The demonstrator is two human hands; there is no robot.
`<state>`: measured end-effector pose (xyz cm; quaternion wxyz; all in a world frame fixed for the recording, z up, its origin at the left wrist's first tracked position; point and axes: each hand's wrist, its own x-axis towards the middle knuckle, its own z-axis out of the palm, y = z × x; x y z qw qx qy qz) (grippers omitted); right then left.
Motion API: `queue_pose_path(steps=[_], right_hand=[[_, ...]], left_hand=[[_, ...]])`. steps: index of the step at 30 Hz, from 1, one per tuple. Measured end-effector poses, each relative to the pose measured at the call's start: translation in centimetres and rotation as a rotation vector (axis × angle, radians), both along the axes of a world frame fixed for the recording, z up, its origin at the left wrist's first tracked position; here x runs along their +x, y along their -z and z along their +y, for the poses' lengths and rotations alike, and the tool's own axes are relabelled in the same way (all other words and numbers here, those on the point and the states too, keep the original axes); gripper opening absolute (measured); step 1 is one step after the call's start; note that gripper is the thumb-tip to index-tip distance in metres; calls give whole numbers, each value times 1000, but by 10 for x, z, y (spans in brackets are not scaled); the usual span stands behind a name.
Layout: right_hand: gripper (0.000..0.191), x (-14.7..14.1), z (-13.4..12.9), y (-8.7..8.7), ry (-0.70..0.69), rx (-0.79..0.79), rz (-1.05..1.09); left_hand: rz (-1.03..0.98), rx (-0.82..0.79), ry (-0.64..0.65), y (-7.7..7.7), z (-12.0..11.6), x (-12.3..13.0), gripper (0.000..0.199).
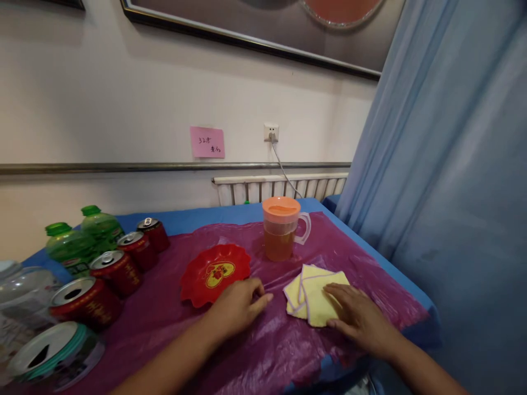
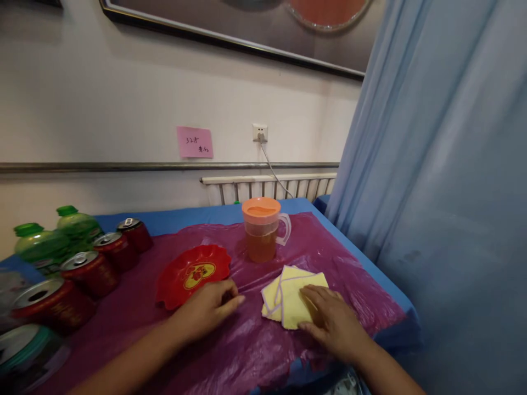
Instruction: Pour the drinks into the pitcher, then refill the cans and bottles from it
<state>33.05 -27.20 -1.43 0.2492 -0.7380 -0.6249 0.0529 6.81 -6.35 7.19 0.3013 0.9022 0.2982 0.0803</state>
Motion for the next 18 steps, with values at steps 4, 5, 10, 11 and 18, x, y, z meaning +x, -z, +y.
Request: queue_pose_path(steps=[4, 5, 10, 11, 18], right_hand=[[52, 12, 2, 12, 294, 113, 72], [51, 16, 3, 14, 352, 118, 103], [46, 29, 9, 19, 480, 109, 373], [49, 31, 10, 19, 509, 134, 394], [29, 28, 12, 3, 527, 58, 366]], left_hand=[[91, 28, 45, 10, -15, -10, 25], [115, 37, 59, 10, -18, -12, 24], [192, 24, 98, 10, -27, -22, 23], [199, 19, 96, 10, -28, -24, 23], [125, -20, 61, 17, -32, -35, 22]])
